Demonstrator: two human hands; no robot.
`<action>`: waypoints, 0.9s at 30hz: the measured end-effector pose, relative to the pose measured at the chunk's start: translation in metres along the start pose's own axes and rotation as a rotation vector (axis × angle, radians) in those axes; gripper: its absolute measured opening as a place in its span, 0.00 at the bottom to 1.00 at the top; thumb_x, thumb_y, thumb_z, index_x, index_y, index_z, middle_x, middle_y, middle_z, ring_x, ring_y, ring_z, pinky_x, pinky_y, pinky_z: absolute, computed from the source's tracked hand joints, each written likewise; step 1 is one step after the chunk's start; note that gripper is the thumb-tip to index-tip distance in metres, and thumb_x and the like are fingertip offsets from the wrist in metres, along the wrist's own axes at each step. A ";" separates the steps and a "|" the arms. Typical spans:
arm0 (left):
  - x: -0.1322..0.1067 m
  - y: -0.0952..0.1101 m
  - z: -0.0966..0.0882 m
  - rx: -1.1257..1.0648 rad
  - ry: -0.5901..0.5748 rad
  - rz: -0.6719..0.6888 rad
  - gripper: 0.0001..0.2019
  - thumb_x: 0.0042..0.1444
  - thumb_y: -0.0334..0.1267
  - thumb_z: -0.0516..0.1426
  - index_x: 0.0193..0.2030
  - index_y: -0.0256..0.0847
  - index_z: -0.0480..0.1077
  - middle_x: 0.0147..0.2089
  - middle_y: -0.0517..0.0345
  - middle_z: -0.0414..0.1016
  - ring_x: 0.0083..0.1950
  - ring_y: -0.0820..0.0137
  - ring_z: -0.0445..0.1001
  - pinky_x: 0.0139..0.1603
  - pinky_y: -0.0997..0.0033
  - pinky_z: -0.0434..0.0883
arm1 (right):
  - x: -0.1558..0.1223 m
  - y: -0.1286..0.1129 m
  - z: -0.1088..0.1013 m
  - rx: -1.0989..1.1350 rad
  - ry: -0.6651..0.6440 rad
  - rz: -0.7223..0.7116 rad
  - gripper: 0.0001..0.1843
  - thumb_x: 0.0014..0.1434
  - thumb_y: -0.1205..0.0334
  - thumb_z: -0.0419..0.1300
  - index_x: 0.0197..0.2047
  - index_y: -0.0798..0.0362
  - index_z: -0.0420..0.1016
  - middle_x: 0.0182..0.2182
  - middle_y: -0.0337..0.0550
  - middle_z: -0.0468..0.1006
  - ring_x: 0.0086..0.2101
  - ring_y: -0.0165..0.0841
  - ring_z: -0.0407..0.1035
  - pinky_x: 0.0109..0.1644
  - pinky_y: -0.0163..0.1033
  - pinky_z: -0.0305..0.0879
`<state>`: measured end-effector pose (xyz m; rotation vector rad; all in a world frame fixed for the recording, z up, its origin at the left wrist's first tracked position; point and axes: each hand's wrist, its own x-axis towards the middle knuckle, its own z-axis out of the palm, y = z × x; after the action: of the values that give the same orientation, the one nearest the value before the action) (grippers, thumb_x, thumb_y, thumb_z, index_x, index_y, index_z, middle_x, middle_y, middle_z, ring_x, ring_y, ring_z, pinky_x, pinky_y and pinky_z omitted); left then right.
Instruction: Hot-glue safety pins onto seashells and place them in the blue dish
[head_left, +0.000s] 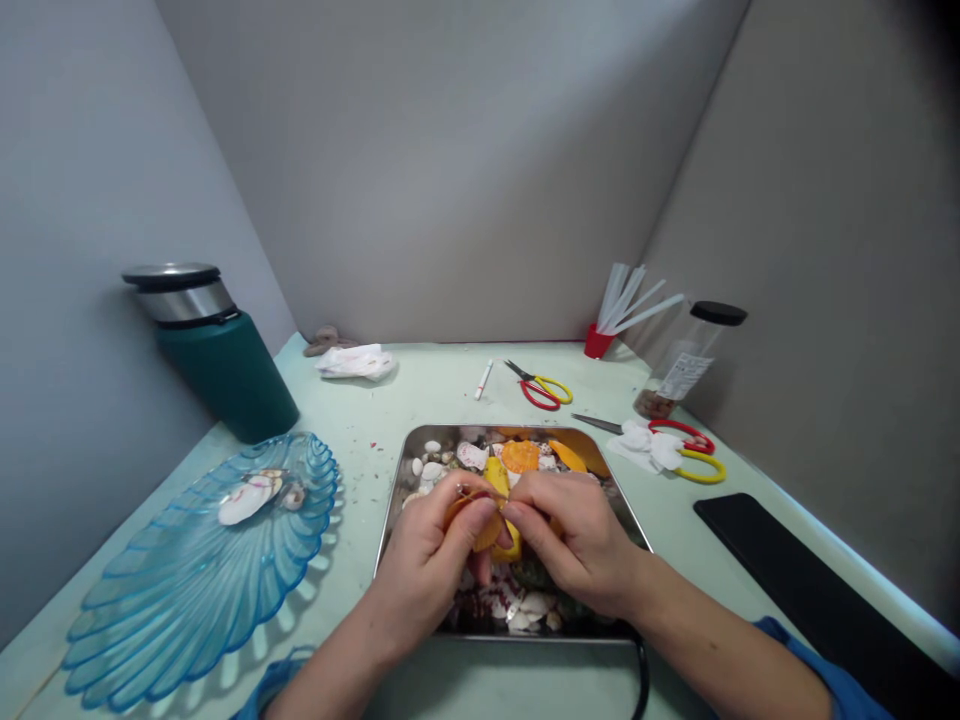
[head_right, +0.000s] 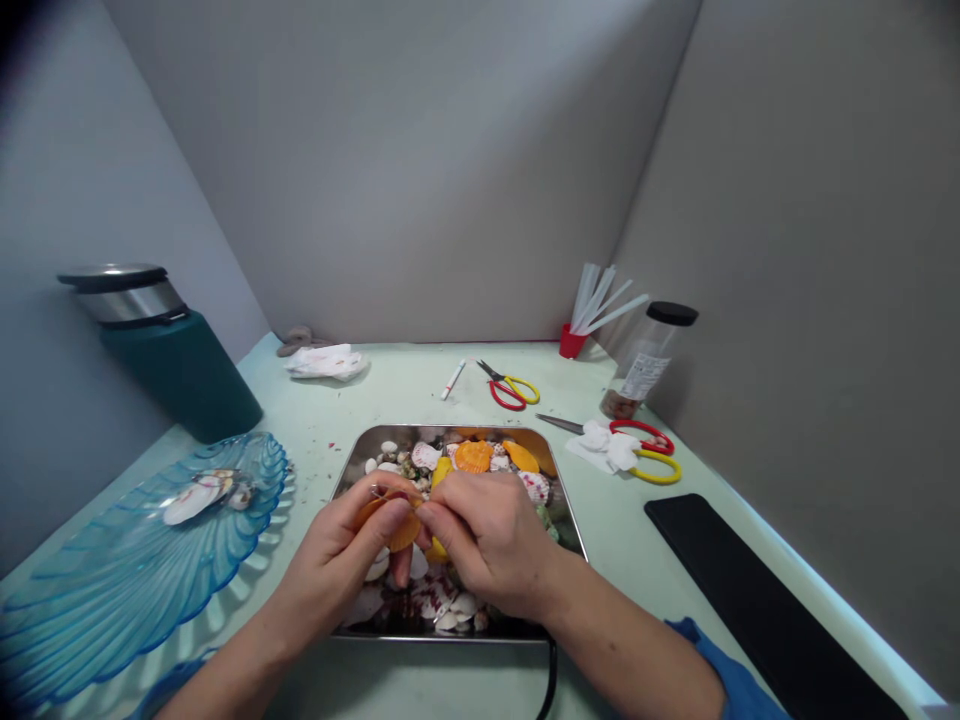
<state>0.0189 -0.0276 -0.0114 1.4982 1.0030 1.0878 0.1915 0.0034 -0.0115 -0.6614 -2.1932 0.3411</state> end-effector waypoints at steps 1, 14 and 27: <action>0.000 0.000 0.000 0.001 0.005 -0.003 0.08 0.62 0.42 0.49 0.40 0.40 0.65 0.21 0.66 0.68 0.20 0.74 0.68 0.26 0.75 0.65 | 0.000 0.000 0.000 0.007 0.018 0.013 0.11 0.63 0.66 0.51 0.29 0.53 0.65 0.22 0.37 0.67 0.23 0.28 0.61 0.28 0.34 0.56; -0.004 0.007 0.005 -0.061 -0.107 -0.056 0.10 0.64 0.41 0.47 0.48 0.40 0.61 0.25 0.65 0.68 0.23 0.73 0.68 0.28 0.73 0.65 | 0.001 0.001 0.002 0.015 0.181 -0.019 0.09 0.59 0.70 0.57 0.43 0.53 0.71 0.37 0.47 0.73 0.37 0.34 0.69 0.40 0.40 0.68; -0.004 0.005 0.005 0.200 -0.083 -0.007 0.08 0.65 0.40 0.44 0.41 0.42 0.60 0.23 0.63 0.69 0.26 0.70 0.69 0.30 0.72 0.63 | 0.000 -0.002 0.004 0.003 0.185 -0.067 0.10 0.59 0.71 0.55 0.43 0.52 0.70 0.37 0.47 0.71 0.37 0.34 0.69 0.39 0.40 0.70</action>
<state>0.0232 -0.0334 -0.0079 1.6845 1.0833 0.9339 0.1881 0.0018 -0.0129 -0.5918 -2.0323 0.2385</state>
